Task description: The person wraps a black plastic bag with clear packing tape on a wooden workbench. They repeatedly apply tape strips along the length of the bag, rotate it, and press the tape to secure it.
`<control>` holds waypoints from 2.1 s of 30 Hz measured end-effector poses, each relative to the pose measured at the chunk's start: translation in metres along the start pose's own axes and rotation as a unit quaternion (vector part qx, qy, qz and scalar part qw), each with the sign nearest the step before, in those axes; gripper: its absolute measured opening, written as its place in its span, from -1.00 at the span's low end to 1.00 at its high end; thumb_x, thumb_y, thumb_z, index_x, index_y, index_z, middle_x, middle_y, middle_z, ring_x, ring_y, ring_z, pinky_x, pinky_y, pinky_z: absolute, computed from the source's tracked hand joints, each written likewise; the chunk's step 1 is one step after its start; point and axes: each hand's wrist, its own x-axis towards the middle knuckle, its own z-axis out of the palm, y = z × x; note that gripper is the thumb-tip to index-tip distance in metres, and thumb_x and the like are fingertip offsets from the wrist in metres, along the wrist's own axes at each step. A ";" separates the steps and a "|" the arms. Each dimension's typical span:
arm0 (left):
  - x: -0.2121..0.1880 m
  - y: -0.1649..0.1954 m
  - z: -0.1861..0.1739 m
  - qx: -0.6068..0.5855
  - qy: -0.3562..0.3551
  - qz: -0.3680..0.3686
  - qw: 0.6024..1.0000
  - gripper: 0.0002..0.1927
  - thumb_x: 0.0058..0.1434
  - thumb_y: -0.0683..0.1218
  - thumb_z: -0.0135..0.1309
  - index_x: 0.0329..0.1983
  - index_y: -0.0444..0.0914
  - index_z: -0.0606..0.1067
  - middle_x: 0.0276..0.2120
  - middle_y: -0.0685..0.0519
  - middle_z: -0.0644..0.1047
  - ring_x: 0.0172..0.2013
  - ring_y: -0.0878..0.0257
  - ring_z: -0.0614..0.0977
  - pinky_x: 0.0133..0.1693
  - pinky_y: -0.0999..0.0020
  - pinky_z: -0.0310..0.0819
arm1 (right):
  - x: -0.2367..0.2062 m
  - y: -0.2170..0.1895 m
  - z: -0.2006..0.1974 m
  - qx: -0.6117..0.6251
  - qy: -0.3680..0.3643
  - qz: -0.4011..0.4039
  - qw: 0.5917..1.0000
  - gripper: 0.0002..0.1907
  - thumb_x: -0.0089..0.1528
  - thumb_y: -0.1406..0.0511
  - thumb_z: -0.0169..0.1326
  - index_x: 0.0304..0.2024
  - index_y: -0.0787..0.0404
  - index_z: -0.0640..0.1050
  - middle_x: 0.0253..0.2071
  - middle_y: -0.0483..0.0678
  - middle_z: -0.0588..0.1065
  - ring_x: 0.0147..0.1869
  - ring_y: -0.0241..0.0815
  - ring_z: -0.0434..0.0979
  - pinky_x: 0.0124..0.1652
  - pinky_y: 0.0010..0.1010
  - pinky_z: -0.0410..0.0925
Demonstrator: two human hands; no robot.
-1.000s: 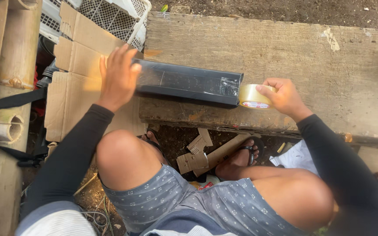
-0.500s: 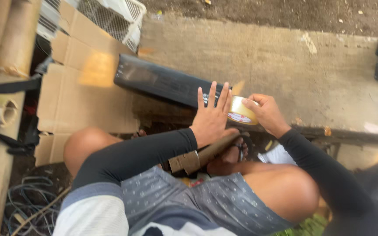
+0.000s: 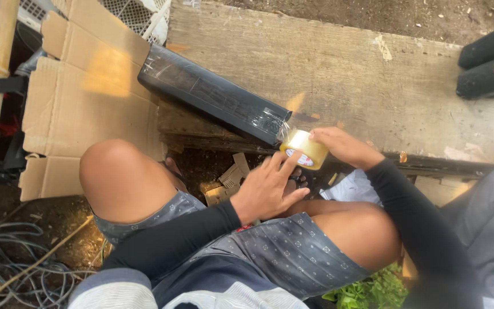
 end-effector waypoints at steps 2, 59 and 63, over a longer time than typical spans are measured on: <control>-0.008 -0.002 0.012 -0.154 0.011 -0.040 0.987 -0.04 0.32 0.26 0.01 0.60 -0.27 -0.06 0.33 -0.28 0.24 0.33 -0.14 0.32 0.32 0.09 0.25 | -0.003 -0.013 -0.005 0.040 -0.089 0.092 0.991 -0.52 0.43 0.12 -0.11 0.06 0.40 0.57 -0.09 -0.01 0.61 -0.03 -0.32 0.51 -0.01 -0.44 0.39; -0.005 -0.100 0.030 0.158 -0.207 -0.006 0.966 -0.60 -0.07 0.00 0.27 -0.13 -0.19 0.60 0.01 0.02 0.57 0.10 -0.15 0.53 0.04 -0.16 0.45 | 0.101 -0.026 0.042 0.044 -0.181 0.033 0.982 -0.74 0.17 0.48 -0.01 -0.20 0.28 0.68 -0.22 -0.07 0.66 -0.11 -0.32 0.60 -0.05 -0.46 0.43; -0.032 -0.054 -0.057 0.146 -0.287 0.035 0.946 -0.22 -0.29 0.05 0.41 0.07 -0.27 0.50 -0.04 0.02 0.52 0.01 -0.10 0.48 -0.07 -0.15 0.41 | 0.089 -0.031 0.035 -0.110 -0.088 0.087 0.986 -0.73 0.11 0.48 -0.09 -0.28 0.31 0.64 -0.33 -0.04 0.63 -0.21 -0.19 0.62 -0.17 -0.36 0.49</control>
